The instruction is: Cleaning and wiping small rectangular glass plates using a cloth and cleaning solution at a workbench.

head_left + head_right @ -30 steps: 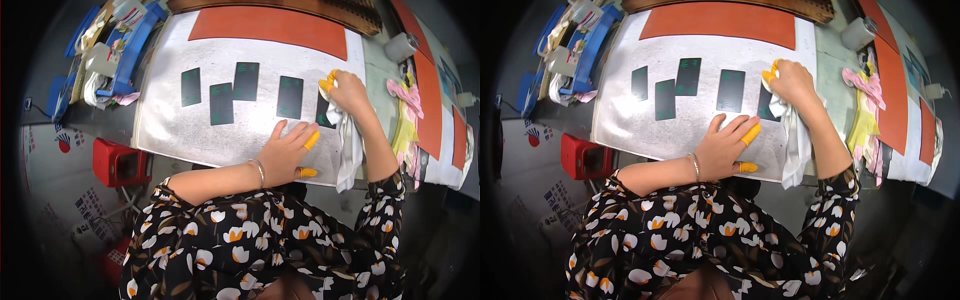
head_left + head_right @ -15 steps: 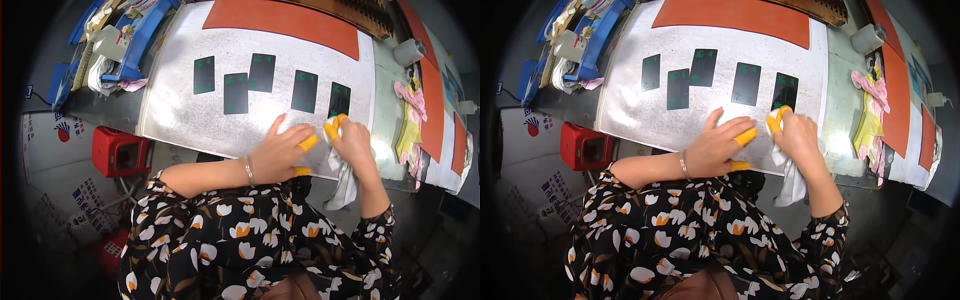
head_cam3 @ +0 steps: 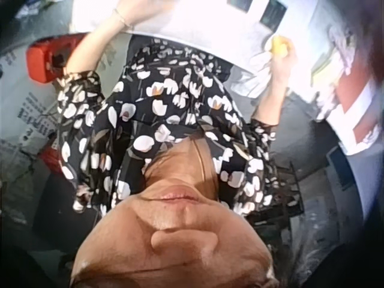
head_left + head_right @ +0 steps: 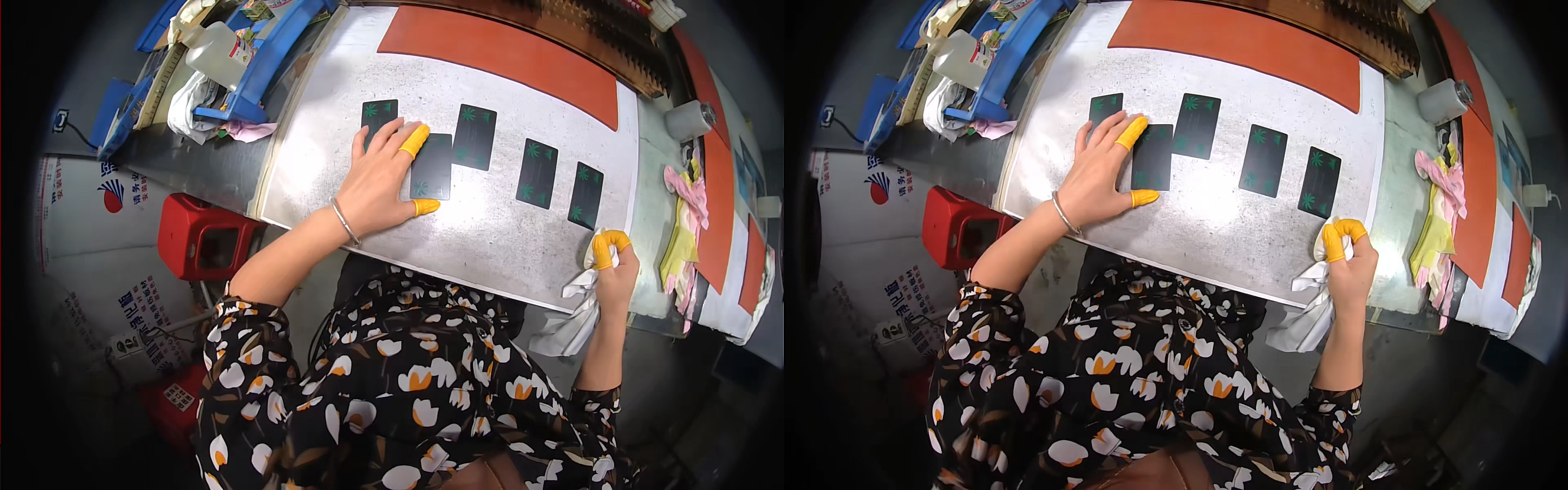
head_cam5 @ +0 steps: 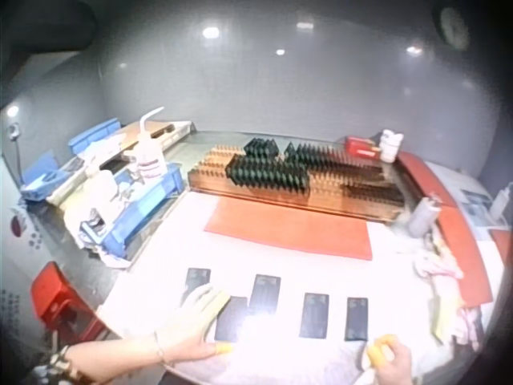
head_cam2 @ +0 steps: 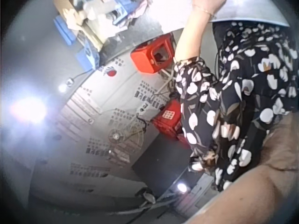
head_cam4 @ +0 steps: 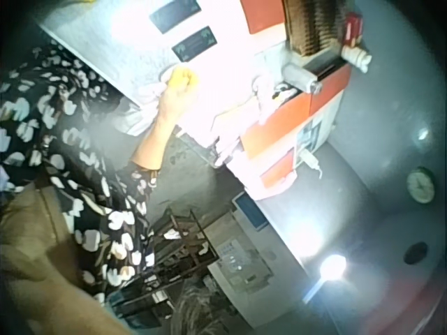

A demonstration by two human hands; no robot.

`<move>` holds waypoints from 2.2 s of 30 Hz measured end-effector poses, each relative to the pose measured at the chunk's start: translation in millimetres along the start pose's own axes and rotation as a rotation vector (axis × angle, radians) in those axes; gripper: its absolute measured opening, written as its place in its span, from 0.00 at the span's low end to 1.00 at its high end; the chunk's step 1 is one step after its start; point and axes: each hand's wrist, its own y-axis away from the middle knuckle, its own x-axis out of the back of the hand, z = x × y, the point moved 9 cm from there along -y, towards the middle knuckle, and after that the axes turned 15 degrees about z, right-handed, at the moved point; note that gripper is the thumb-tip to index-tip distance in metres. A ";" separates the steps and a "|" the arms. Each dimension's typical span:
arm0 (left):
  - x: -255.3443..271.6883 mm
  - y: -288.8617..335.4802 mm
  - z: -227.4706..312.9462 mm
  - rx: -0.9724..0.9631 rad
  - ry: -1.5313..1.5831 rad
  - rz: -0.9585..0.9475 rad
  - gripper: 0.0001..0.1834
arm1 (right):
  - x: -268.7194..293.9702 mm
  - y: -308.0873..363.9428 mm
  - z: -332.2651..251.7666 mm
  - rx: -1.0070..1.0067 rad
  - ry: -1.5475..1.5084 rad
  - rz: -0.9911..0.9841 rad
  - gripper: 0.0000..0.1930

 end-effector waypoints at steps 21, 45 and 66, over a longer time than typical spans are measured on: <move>-17.9 -79.0 -8.6 -0.264 0.109 -0.023 0.51 | 0.1 1.0 0.0 -0.047 -0.106 0.003 0.05; -27.1 26.0 113.5 -0.248 0.403 -0.158 0.31 | -4.6 1.3 -4.1 -0.080 -0.120 -0.010 0.04; -29.9 36.3 110.4 -0.252 0.363 -0.093 0.29 | -2.1 2.1 -10.5 0.066 -0.043 0.035 0.05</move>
